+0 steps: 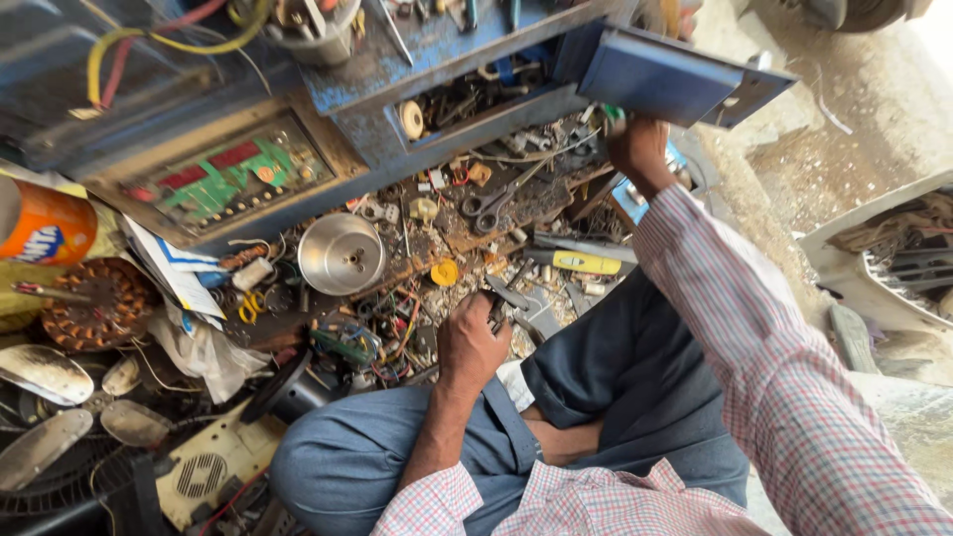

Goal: The person sits on the floor and uses a screwdriver and pliers to disassemble and reassemble a small cylindrical electrical component. They remove a metal cap, adjust internal parts, and then reattach the cap and insert the component into a metal bowl.

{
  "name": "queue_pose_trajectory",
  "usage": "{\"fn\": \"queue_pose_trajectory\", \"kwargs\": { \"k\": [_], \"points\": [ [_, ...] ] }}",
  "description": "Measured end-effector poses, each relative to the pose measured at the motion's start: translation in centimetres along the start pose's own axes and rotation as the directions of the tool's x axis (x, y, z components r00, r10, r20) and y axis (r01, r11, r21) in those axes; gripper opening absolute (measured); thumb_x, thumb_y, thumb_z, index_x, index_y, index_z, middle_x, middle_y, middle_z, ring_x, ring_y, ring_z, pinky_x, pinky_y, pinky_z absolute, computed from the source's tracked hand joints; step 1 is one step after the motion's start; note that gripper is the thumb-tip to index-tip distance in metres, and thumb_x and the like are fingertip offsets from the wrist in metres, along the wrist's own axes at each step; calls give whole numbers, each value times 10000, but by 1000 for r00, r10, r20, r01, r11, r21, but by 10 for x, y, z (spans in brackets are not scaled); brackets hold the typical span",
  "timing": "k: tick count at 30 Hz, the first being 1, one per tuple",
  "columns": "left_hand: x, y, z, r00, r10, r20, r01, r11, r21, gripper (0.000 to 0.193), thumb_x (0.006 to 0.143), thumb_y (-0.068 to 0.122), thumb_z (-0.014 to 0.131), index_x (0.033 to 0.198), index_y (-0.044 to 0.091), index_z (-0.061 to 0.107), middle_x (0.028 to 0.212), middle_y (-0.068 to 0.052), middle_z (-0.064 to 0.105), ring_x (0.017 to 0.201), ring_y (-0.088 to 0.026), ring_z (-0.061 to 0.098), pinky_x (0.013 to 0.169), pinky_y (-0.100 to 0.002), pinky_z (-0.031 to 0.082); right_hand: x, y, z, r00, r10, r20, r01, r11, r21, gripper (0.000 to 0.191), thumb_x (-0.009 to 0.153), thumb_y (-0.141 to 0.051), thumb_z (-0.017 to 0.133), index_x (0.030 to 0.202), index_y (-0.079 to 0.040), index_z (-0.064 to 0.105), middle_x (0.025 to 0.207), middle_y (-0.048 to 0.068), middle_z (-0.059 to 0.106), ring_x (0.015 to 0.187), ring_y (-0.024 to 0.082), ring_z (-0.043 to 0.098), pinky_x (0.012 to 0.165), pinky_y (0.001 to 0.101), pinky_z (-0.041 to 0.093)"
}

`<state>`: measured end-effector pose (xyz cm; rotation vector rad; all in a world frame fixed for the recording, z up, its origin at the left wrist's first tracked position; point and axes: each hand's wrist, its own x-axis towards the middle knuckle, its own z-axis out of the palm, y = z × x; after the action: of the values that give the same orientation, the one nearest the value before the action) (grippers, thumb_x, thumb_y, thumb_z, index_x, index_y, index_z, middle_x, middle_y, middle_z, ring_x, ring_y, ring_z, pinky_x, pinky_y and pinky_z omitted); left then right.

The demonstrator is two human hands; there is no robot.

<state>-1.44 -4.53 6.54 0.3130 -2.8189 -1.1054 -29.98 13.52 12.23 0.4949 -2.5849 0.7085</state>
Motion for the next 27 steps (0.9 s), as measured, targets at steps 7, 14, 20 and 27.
{"fn": "queue_pose_trajectory", "kwargs": {
  "k": [7, 14, 20, 27],
  "points": [
    [-2, -2, 1, 999, 35, -42, -35, 999, -3, 252, 742, 176, 775, 886, 15, 646, 915, -209, 689, 866, -437, 669, 744, -516, 537, -70, 34, -65, 769, 369, 522, -639, 486, 597, 277, 1049, -206, 645, 906, 26, 698, 797, 102, 638, 668, 159, 549, 595, 341, 462],
    [-7, 6, 0, 991, 75, -114, -89, 989, -122, 225, 745, 160, 749, 930, 40, 705, 859, -190, 726, 795, -398, 708, 709, -479, 556, -190, 52, -170, 589, 247, 770, -759, -158, 631, 529, 910, -139, 633, 1414, -15, 528, 974, 65, 691, 798, 165, 675, 659, 329, 581],
    [-13, 18, -6, 998, -18, -61, 3, 971, -241, 309, 714, 189, 821, 968, 43, 726, 748, -116, 717, 657, -272, 685, 666, -403, 552, -266, 41, -205, 702, -49, 710, -678, -349, 646, 453, 971, -86, 645, 1386, 10, 491, 925, 79, 640, 794, 212, 654, 684, 352, 559],
    [-34, 22, 23, 999, -24, -49, -10, 797, -605, 264, 765, 101, 814, 994, 16, 715, 842, 37, 713, 727, -101, 640, 699, -292, 538, -265, -20, -299, 996, 23, 83, -86, 167, 982, 238, 1050, -93, 691, 1263, 6, 653, 1019, 135, 706, 862, 187, 674, 746, 331, 566]
  ]
}}
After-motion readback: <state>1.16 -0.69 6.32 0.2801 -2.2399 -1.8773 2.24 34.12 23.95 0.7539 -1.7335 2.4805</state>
